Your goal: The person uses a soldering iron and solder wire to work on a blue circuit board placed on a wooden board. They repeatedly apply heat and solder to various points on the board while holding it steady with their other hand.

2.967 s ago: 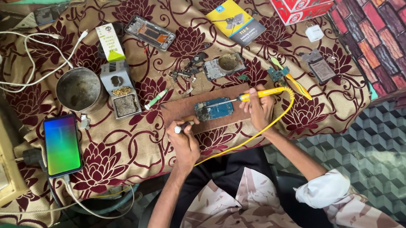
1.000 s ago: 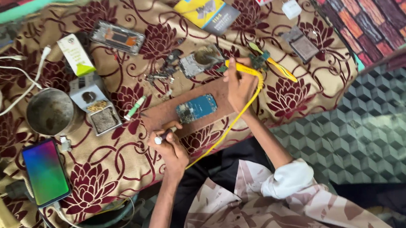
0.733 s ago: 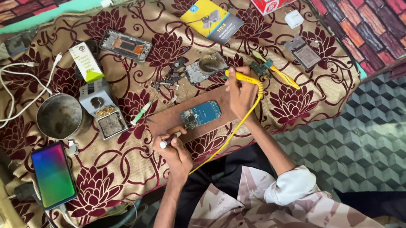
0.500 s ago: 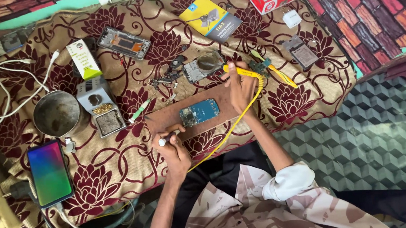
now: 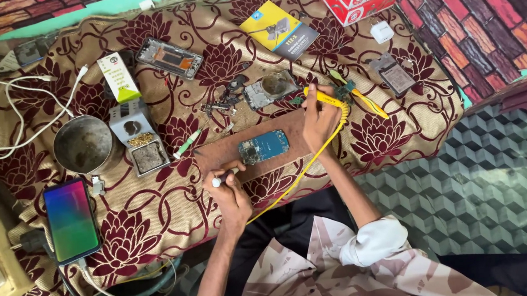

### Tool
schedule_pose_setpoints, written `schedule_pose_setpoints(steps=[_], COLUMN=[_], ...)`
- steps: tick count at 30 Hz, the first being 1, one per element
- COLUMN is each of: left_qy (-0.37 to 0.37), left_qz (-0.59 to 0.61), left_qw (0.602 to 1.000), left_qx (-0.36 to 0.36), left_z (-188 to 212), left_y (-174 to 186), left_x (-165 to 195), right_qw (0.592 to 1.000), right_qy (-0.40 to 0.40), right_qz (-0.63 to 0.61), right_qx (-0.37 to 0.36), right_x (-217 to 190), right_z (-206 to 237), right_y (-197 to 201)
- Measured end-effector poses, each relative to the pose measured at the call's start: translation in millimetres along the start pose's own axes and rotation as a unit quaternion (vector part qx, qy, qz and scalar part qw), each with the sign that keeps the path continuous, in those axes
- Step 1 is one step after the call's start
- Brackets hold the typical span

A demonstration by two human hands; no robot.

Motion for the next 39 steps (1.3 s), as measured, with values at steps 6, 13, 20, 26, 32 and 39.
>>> schedule_pose_setpoints(steps=[6, 13, 20, 26, 32, 39], left_qy=[-0.001, -0.001, -0.020, -0.031, -0.064, 0.020], left_qz=[-0.001, -0.003, -0.010, -0.028, -0.052, -0.008], left_qw=[1.000, 1.000, 1.000, 0.999, 0.997, 1.000], left_qx=[0.001, -0.003, -0.005, -0.005, 0.011, 0.008], left_z=[0, -1, -3, -3, -6, 0], left_y=[0, 1, 1, 3, 2, 3], left_x=[0, 2, 4, 9, 14, 14], right_qw=[0.996, 0.998, 0.996, 0.966, 0.895, 0.929], right_qy=[-0.060, -0.008, -0.069, -0.177, -0.276, -0.111], right_qz=[-0.053, -0.029, -0.038, -0.186, -0.351, -0.325], right_qx=[-0.043, -0.060, -0.031, 0.000, 0.008, -0.138], right_x=[0, 11, 11, 29, 54, 57], right_z=[-6, -3, -4, 5, 40, 84], right_y=[-3, -5, -6, -2, 24, 48])
Point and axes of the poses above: each hand's wrist, its own z-axis away from the middle knuckle, its own y-axis out of the back of the hand, x = y × z, the point moved 1 cm from there along -z, towards the middle knuckle, and after that the axes turned 1 degree about -y, right-handed, at the moved point
